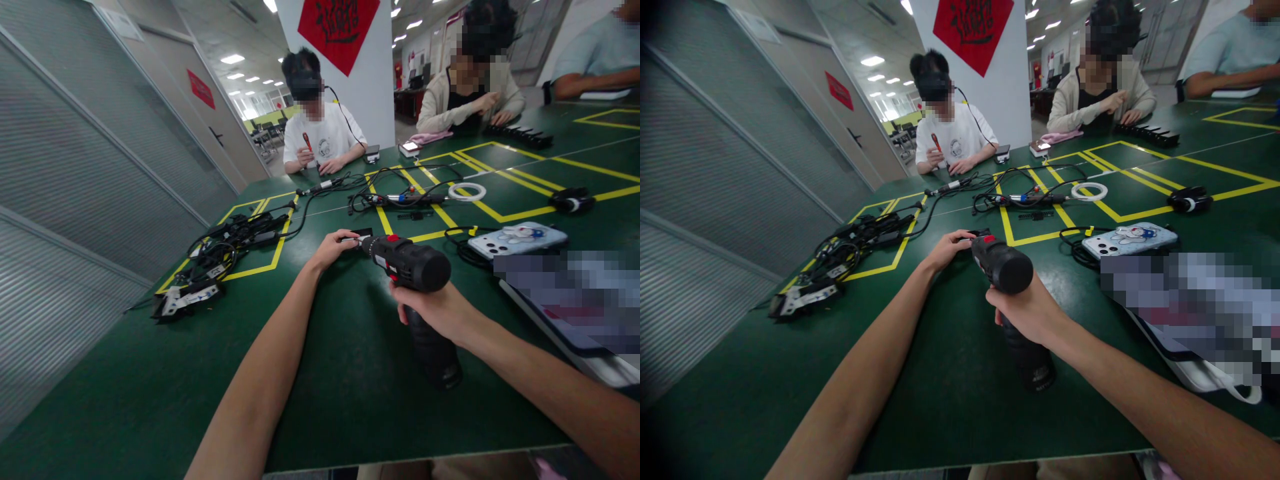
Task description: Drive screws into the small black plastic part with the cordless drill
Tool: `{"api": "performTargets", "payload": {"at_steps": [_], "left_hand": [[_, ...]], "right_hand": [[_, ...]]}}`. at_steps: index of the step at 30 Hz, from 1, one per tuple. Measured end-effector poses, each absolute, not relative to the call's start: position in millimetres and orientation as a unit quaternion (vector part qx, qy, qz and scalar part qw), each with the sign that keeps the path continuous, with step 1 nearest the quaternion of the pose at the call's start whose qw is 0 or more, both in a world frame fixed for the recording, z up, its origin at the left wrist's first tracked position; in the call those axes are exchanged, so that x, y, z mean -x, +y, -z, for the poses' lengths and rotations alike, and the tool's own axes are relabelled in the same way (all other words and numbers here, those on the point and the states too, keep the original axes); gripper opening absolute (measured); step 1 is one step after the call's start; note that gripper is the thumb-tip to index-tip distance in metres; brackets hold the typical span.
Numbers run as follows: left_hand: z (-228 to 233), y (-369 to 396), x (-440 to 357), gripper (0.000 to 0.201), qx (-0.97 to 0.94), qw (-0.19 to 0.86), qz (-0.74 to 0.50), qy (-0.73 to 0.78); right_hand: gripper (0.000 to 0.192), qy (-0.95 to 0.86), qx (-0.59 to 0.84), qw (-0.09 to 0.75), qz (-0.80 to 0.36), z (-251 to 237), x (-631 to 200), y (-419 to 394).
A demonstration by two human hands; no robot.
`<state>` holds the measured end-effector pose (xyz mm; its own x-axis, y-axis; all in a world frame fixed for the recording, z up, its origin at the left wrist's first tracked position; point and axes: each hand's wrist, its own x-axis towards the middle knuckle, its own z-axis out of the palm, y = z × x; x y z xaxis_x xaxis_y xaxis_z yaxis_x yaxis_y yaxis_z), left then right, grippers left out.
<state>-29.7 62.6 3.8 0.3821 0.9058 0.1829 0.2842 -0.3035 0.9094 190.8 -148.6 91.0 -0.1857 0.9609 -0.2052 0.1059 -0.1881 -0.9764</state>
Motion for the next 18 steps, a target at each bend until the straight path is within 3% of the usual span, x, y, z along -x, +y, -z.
{"api": "performTargets", "payload": {"at_steps": [18], "left_hand": [[-5.0,61.0,28.7,0.029,-0.711,0.424,-0.368,0.424]], "right_hand": [[0.011,-0.514,0.504,0.378,-0.582,-91.1,-192.8,-148.9]]}}
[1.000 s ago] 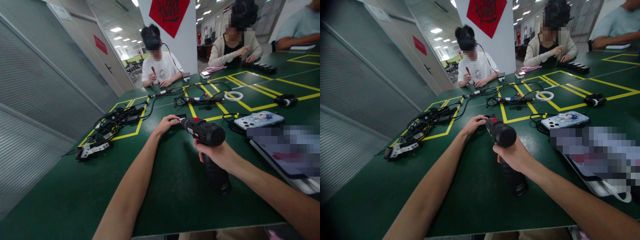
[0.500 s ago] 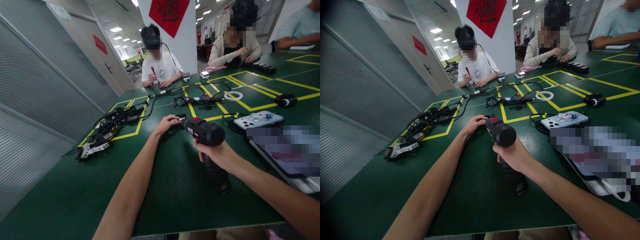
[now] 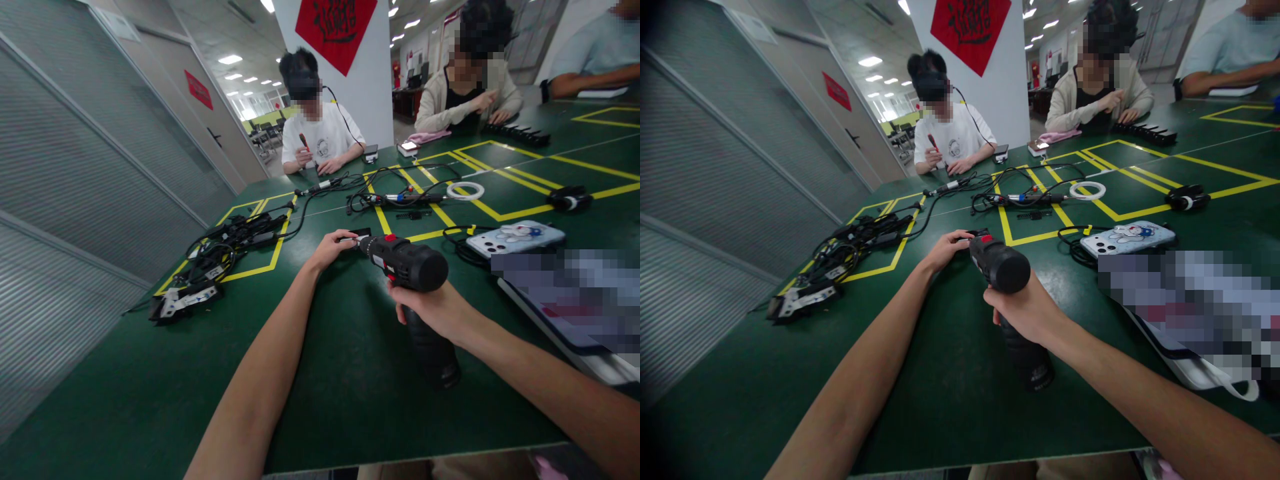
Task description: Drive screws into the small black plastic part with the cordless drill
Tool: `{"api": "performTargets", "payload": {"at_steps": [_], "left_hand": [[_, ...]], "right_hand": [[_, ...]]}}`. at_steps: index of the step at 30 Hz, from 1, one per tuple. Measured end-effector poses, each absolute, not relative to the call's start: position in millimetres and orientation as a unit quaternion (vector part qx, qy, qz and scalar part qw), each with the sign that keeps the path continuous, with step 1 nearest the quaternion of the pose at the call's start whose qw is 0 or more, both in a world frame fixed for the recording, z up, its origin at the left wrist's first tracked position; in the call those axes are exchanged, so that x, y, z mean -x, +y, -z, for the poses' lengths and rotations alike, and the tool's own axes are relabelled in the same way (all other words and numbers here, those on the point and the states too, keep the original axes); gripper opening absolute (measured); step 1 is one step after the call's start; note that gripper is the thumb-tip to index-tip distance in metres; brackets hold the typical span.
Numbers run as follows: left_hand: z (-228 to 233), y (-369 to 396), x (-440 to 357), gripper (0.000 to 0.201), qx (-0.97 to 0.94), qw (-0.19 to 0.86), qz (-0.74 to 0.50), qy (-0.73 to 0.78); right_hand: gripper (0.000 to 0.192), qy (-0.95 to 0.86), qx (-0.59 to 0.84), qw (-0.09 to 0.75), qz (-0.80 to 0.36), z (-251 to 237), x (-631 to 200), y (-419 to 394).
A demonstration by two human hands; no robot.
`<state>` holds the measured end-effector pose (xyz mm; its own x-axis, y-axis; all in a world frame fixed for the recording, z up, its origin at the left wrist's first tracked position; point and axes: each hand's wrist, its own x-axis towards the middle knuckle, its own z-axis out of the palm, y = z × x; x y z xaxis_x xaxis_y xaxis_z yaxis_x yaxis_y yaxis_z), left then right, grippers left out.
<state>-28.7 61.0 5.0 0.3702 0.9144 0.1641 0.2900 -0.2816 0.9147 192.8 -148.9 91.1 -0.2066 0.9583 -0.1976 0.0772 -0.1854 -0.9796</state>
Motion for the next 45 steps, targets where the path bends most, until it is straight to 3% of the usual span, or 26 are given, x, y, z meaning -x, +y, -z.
{"api": "performTargets", "payload": {"at_steps": [45], "left_hand": [[-6.6,59.2,27.6,0.03,-0.7,0.428,-0.367,0.438]], "right_hand": [[0.006,-0.483,0.508,0.389,-0.598,-90.3,-188.4,-147.9]]}}
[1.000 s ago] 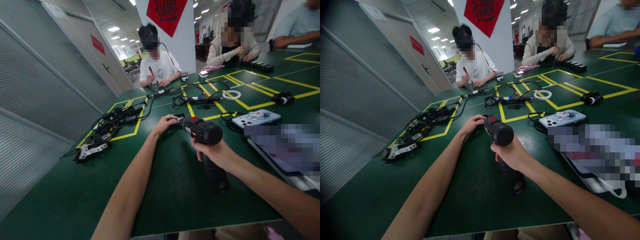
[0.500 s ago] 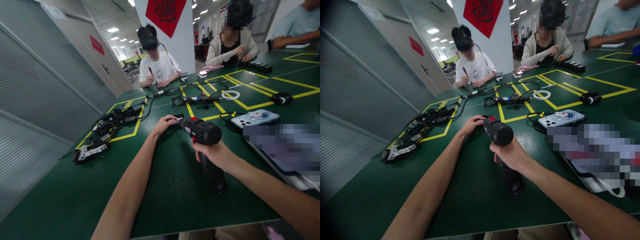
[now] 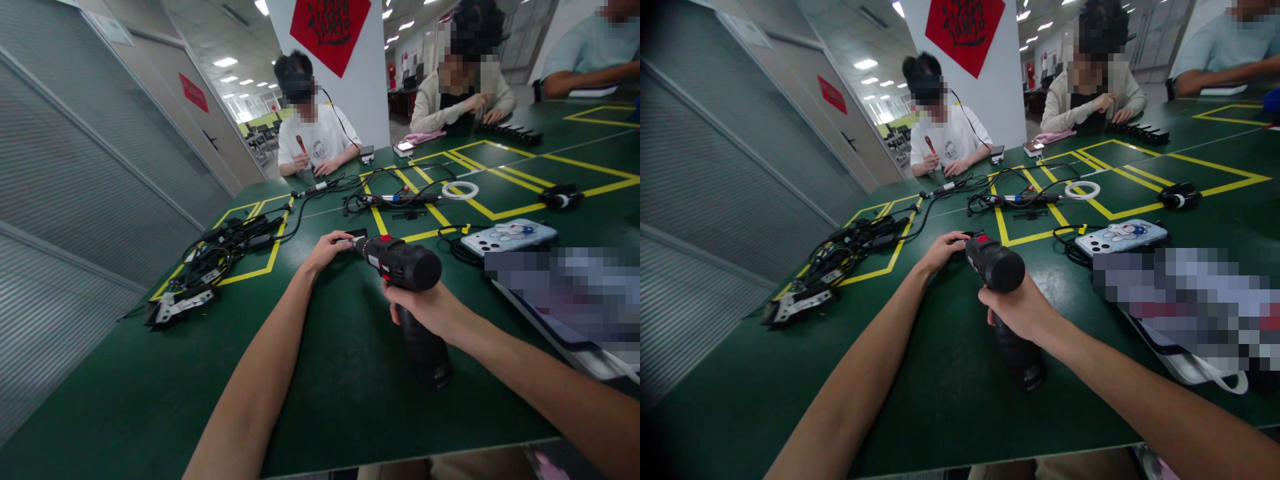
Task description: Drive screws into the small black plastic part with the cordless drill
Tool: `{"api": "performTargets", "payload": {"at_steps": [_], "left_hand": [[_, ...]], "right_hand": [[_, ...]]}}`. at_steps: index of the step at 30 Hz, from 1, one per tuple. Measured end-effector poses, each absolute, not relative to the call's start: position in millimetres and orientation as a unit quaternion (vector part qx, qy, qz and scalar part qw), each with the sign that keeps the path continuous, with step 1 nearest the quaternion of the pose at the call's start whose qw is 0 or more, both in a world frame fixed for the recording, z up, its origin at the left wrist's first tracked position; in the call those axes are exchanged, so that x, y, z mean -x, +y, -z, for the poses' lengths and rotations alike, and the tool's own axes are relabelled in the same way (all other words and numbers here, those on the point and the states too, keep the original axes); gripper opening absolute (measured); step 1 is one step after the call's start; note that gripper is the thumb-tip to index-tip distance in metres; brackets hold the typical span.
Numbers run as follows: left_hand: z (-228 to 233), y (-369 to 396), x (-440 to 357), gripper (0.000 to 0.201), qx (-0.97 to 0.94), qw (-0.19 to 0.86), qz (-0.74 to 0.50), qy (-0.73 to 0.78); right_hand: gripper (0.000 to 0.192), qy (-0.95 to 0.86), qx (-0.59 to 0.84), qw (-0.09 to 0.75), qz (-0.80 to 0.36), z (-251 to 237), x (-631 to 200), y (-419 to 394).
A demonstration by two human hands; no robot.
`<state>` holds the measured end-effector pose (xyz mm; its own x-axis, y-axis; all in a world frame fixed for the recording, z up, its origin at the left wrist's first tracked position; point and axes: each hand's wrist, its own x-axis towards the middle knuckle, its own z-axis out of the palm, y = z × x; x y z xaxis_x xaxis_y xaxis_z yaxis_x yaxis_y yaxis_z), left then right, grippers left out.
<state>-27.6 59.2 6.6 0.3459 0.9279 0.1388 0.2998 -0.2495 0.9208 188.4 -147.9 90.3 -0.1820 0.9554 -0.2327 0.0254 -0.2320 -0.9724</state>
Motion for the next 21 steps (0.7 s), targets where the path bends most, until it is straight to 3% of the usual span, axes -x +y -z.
{"api": "performTargets", "payload": {"at_steps": [21], "left_hand": [[-4.6,61.3,30.0,0.029,-0.708,0.424,-0.369,0.429]], "right_hand": [[0.006,-0.499,0.5,0.385,-0.594,-90.7,-190.1,-148.4]]}}
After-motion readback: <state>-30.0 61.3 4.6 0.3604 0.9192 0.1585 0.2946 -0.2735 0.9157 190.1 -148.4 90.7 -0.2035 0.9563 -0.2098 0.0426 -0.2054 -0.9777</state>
